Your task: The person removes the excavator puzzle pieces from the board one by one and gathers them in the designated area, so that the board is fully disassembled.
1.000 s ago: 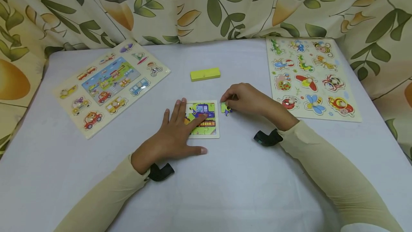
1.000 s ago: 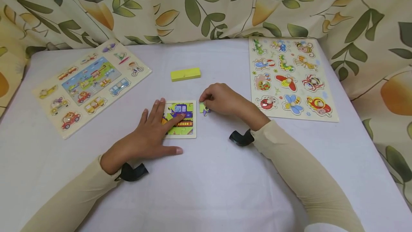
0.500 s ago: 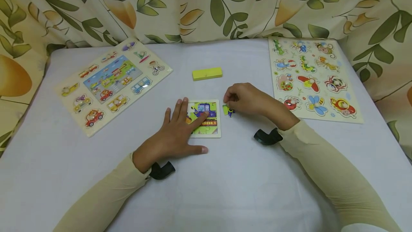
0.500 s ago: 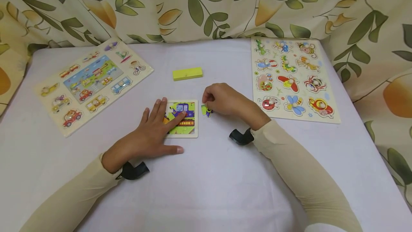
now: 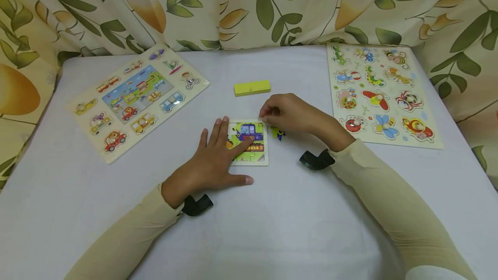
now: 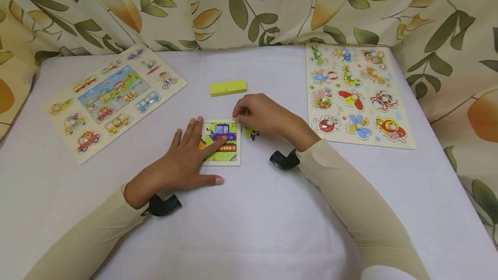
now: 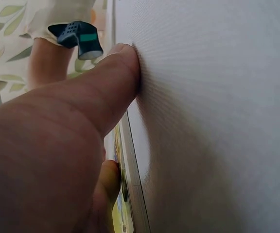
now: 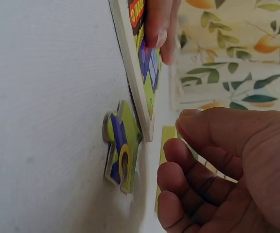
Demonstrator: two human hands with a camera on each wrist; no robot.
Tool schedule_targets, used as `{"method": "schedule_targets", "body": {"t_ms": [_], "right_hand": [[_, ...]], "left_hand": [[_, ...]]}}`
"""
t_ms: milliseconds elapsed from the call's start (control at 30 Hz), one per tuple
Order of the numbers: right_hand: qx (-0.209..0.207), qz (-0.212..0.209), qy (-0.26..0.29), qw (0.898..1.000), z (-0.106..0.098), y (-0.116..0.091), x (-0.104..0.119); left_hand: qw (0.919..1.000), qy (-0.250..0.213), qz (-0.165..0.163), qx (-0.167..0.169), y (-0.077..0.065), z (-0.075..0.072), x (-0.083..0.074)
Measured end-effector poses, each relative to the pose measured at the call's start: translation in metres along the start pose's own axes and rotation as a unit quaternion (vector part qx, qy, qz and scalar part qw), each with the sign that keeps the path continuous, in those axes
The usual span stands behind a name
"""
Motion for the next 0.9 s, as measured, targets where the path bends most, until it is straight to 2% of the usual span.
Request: {"method": "schedule_targets", "body": {"t_ms": [633, 900], "right_hand": [[0.035, -0.061, -0.018, 0.997, 0.018, 0.02, 0.029], [0.054, -0.063, -0.022, 0.996, 0.025, 0.023, 0.036]], "left_hand": [[0.9999, 0.011, -0.005, 0.011, -0.001, -0.001, 0.001], [0.9999, 0.015, 0.002, 0.007, 0.0, 0.0, -0.001]]}}
Point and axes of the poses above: each hand's wrist, its own y-axis towards the middle knuckle, its own z-axis out of the palm, x = y × z, the point moved 6 cm from there along y, towards the middle knuckle, and after that the axes turned 10 degrees about z, right-handed, at the moved point
